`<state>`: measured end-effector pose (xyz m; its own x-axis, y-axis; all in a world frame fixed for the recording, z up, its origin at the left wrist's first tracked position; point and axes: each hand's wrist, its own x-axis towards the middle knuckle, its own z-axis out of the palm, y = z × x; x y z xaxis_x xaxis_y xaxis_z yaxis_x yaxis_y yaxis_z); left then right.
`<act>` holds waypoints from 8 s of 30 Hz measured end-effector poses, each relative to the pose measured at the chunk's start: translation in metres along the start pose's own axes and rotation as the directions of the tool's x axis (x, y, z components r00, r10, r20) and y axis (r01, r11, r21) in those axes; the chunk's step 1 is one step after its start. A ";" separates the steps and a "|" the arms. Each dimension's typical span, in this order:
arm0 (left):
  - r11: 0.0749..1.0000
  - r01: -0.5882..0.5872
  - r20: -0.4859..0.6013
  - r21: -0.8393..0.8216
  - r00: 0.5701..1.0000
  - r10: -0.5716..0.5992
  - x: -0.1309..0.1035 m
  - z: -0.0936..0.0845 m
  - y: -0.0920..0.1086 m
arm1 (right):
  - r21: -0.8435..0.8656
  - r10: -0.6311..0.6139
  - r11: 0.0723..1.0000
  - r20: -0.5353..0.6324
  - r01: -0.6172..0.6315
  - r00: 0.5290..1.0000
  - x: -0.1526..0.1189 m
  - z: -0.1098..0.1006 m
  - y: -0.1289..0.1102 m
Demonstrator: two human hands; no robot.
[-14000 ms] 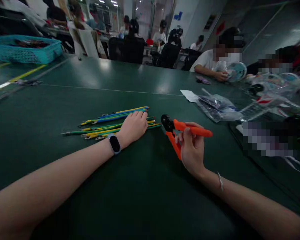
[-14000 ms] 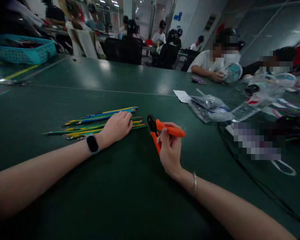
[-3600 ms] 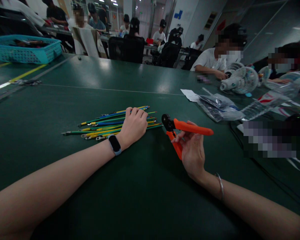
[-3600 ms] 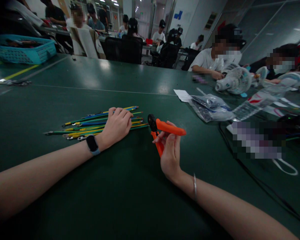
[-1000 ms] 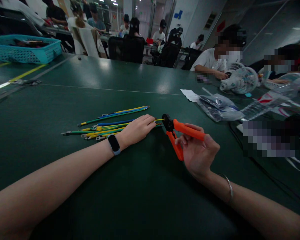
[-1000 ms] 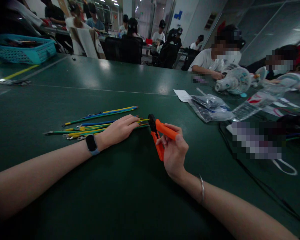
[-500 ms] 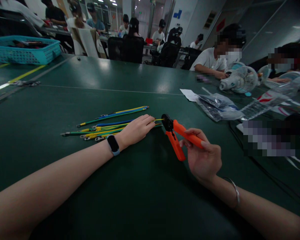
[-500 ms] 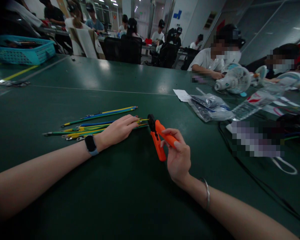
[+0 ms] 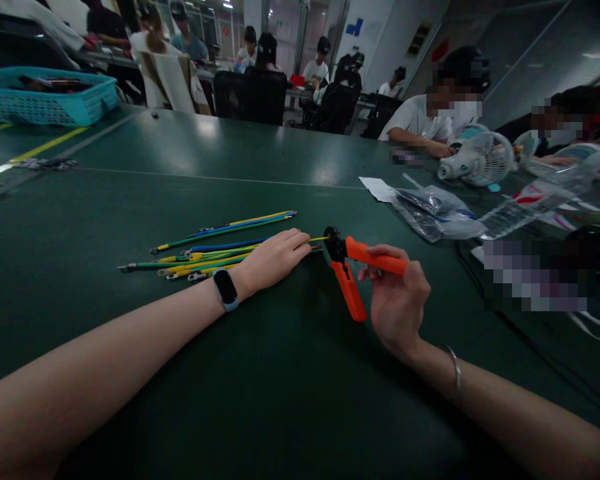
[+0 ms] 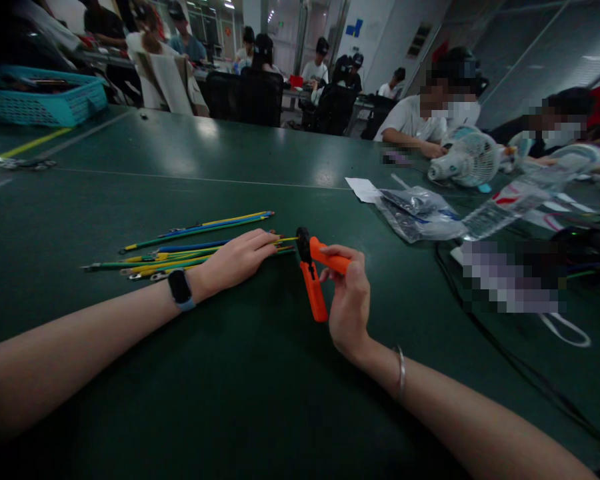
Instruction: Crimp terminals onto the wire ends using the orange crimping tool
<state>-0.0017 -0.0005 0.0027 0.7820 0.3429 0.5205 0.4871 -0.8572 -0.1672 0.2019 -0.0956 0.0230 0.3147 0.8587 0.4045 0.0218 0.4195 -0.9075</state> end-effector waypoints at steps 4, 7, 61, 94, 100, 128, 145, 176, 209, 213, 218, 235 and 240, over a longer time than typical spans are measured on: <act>1.000 -0.006 -0.001 0.000 1.000 0.006 0.000 0.000 0.000 | 0.028 0.018 0.999 0.048 -0.019 0.999 -0.007 0.004 0.006; 1.000 -0.009 -0.010 -0.001 1.000 0.009 0.000 0.000 0.000 | 0.048 0.023 0.999 0.061 -0.026 0.998 -0.009 0.004 0.009; 0.999 0.031 0.017 0.017 0.999 -0.031 -0.001 0.000 0.000 | 0.110 0.026 0.993 0.084 -0.035 0.996 -0.001 0.001 0.008; 0.874 0.442 0.139 0.200 0.871 -0.472 -0.001 -0.002 0.003 | 0.072 0.140 0.986 0.114 -0.149 0.984 0.004 -0.005 0.011; 0.825 0.538 0.165 0.175 0.810 -0.563 0.002 -0.003 0.006 | 0.069 0.142 0.986 0.113 -0.150 0.983 0.004 -0.006 0.012; 0.777 0.585 0.069 0.230 0.787 -0.613 -0.002 0.003 0.004 | 0.073 0.121 0.989 0.115 -0.129 0.986 0.003 -0.003 0.009; 0.916 0.320 0.041 0.243 0.940 -0.339 0.000 -0.005 0.005 | 0.080 0.128 0.988 0.075 -0.134 0.989 0.005 -0.004 0.013; 0.987 0.102 0.047 0.124 0.993 -0.109 0.002 -0.011 0.008 | 0.094 0.125 0.987 0.039 -0.128 0.991 0.008 -0.004 0.017; 0.989 0.064 0.009 0.132 0.998 -0.066 0.001 -0.008 0.007 | 0.104 0.103 0.988 0.073 -0.110 0.992 0.006 -0.005 0.017; 0.990 0.067 -0.003 0.128 0.998 -0.067 0.002 -0.008 0.007 | 0.111 0.109 0.987 0.082 -0.118 0.991 0.006 -0.005 0.017; 0.986 0.086 0.019 0.146 0.996 -0.089 0.003 -0.010 0.009 | 0.122 0.108 0.986 0.081 -0.118 0.991 0.005 -0.003 0.015; 0.988 0.085 0.039 0.127 0.995 -0.090 0.004 -0.008 0.008 | 0.097 0.061 0.993 0.131 -0.074 0.990 0.003 -0.002 0.011; 0.991 0.080 0.037 0.105 0.996 -0.084 0.004 -0.008 0.008 | 0.112 0.006 0.993 0.164 -0.025 0.986 0.000 0.000 0.007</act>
<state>0.0019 -0.0092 0.0101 0.7520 0.4276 0.5017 0.5860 -0.7821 -0.2118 0.2025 -0.0922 0.0165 0.1553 0.8979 0.4118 -0.0921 0.4282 -0.8990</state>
